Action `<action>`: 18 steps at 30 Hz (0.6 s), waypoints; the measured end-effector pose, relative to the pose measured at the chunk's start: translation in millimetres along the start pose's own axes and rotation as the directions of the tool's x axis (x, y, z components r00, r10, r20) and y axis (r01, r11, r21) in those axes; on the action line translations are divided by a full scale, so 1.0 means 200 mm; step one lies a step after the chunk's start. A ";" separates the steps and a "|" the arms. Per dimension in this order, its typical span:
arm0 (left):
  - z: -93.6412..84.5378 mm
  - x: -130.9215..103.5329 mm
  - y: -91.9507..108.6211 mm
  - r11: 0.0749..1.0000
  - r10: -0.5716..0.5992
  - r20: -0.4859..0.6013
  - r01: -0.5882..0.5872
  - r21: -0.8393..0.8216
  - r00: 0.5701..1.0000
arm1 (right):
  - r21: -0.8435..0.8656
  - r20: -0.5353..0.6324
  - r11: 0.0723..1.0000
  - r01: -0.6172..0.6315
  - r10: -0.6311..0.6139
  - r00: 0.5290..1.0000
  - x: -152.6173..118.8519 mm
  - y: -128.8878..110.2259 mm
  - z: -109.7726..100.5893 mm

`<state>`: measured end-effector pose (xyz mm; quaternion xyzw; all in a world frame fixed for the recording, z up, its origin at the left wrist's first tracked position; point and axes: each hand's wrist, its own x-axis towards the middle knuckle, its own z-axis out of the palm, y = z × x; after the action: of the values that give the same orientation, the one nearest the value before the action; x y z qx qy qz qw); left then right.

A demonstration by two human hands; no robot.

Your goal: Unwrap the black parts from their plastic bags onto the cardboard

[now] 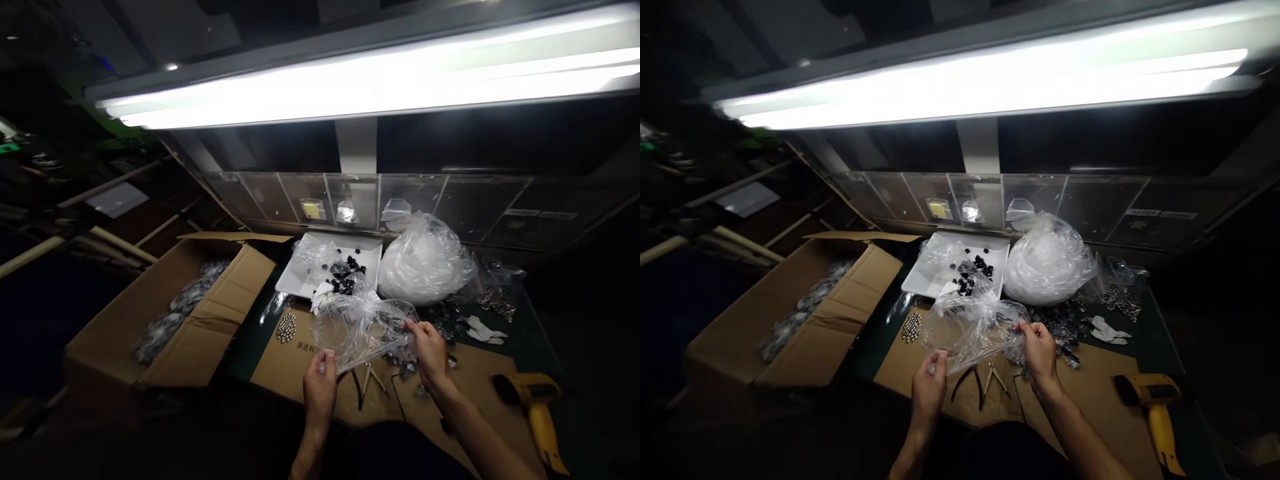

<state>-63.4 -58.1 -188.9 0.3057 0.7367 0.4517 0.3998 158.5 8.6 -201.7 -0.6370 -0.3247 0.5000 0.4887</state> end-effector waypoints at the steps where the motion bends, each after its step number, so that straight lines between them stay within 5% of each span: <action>1: -0.07 -0.01 -0.07 0.999 0.000 -0.019 0.001 0.051 1.000 | 0.003 0.046 1.000 -0.027 0.027 0.999 0.01 0.04 0.04; 4: -0.22 -0.02 -0.24 0.985 -0.173 -0.066 0.174 -0.002 0.983 | -0.064 0.257 0.988 -0.141 0.153 0.954 0.01 0.15 0.12; 7: -0.30 0.03 -0.32 0.884 -0.400 -0.045 0.372 -0.284 0.915 | -0.293 0.538 0.949 -0.113 0.262 0.801 -0.04 0.20 0.16; 10: -0.30 0.13 -0.21 0.841 -0.406 -0.016 0.366 -0.399 0.914 | -0.467 0.679 0.884 0.012 0.350 0.645 -0.07 0.10 0.18; 12: -0.30 0.21 -0.01 0.880 -0.351 0.051 0.348 -0.324 0.935 | -0.510 0.681 0.855 0.090 0.338 0.649 -0.05 -0.10 0.19; 13: -0.30 0.26 0.11 0.915 -0.277 0.101 0.295 -0.275 0.955 | -0.489 0.674 0.859 0.148 0.265 0.689 -0.03 -0.23 0.20; 15: -0.32 0.33 0.37 0.966 0.078 -0.003 -0.076 -0.247 0.997 | -0.329 0.605 0.886 0.328 -0.069 0.793 0.03 -0.50 0.23; 16: -0.33 0.36 0.49 0.941 0.248 -0.082 -0.260 -0.216 0.965 | -0.198 0.533 0.873 0.447 -0.287 0.796 0.06 -0.61 0.24; 18: -0.37 0.39 0.64 0.878 0.451 -0.264 -0.477 -0.040 0.852 | -0.030 0.444 0.755 0.655 -0.577 0.685 0.09 -0.74 0.28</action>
<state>-153.4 25.6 -77.2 0.3949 0.6603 0.6068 0.1994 121.0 88.6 -68.8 -0.4133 -0.6601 0.3942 0.4878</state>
